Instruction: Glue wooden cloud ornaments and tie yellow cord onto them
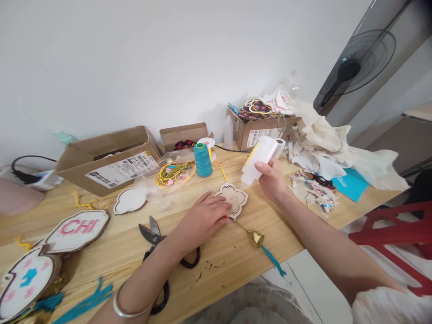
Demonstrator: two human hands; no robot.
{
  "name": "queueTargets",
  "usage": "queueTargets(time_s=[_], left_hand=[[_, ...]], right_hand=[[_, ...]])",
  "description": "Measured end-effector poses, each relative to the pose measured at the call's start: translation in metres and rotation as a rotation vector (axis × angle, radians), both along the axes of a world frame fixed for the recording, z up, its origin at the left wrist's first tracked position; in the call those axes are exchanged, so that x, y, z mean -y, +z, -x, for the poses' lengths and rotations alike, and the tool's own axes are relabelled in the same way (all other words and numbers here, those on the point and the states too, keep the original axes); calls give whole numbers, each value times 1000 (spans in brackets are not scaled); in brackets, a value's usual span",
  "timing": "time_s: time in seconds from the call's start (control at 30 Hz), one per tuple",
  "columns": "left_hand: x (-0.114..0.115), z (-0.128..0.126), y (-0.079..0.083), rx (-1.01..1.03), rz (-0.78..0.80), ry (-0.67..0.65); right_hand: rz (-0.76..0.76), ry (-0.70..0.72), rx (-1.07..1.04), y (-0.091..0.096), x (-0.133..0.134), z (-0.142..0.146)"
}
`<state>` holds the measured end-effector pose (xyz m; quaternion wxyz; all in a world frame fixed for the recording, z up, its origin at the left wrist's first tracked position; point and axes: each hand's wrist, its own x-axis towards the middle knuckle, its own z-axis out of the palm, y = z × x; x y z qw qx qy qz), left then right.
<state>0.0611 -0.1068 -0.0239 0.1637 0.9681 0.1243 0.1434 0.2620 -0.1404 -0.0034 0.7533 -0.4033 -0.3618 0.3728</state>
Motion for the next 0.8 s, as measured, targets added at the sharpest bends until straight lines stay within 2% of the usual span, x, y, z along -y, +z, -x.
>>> queueTargets(time_s=[0.17, 0.27, 0.4, 0.47, 0.53, 0.67, 0.8], left_hand=[[0, 1, 2, 77, 19, -32], [1, 2, 10, 236, 25, -5], [0, 7, 18, 491, 29, 289], [-2, 10, 19, 536, 70, 434], [-2, 13, 18, 516, 142, 511], [1, 14, 16, 452, 296, 516], [1, 12, 14, 452, 337, 487]], right_hand=[[9, 29, -13, -1, -1, 1], [9, 35, -60, 0, -2, 1], [22, 0, -164, 2, -3, -1], [26, -16, -199, 1, -4, -4], [23, -20, -213, 0, -4, -6], [11, -10, -194, 1, -2, -5], [38, -11, -181, 6, 0, 0]])
